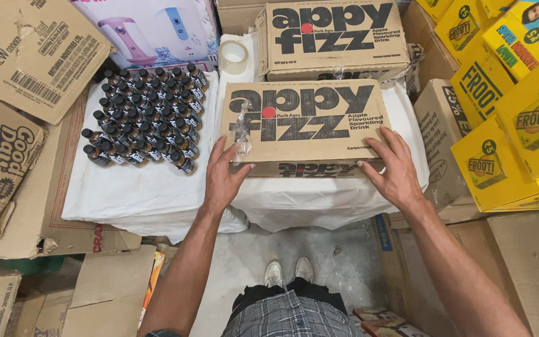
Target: The person arranges small dark bottles into a cardboard box, placing them in neat rows. After filling the box, the person closes the flaps and moves the sealed box to a stack of other boxes.
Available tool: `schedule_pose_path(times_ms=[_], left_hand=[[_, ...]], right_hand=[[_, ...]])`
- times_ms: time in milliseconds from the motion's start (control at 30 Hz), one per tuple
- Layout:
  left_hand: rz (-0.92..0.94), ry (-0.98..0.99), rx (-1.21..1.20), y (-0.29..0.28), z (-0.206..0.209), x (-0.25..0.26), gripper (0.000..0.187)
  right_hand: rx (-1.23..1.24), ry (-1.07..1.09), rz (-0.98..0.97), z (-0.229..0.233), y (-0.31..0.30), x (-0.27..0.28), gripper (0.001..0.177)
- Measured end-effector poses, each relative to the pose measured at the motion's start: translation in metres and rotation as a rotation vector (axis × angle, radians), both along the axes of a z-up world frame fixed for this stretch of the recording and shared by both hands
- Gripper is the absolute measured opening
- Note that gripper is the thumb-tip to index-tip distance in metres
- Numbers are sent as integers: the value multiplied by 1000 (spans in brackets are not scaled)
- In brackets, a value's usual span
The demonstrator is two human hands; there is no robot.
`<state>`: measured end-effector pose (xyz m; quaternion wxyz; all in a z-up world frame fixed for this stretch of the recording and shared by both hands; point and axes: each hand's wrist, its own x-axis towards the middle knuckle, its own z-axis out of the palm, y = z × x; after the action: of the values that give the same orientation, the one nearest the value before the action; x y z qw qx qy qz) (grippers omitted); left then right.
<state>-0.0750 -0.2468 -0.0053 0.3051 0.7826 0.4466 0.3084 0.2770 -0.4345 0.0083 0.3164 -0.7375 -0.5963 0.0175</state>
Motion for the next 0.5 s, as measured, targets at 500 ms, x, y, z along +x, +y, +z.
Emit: schedule_pose_path(times_ms=[500], left_hand=[[13, -10, 40, 14, 8, 6, 59]], right_hand=[[-75, 68, -93, 26, 19, -1, 58]])
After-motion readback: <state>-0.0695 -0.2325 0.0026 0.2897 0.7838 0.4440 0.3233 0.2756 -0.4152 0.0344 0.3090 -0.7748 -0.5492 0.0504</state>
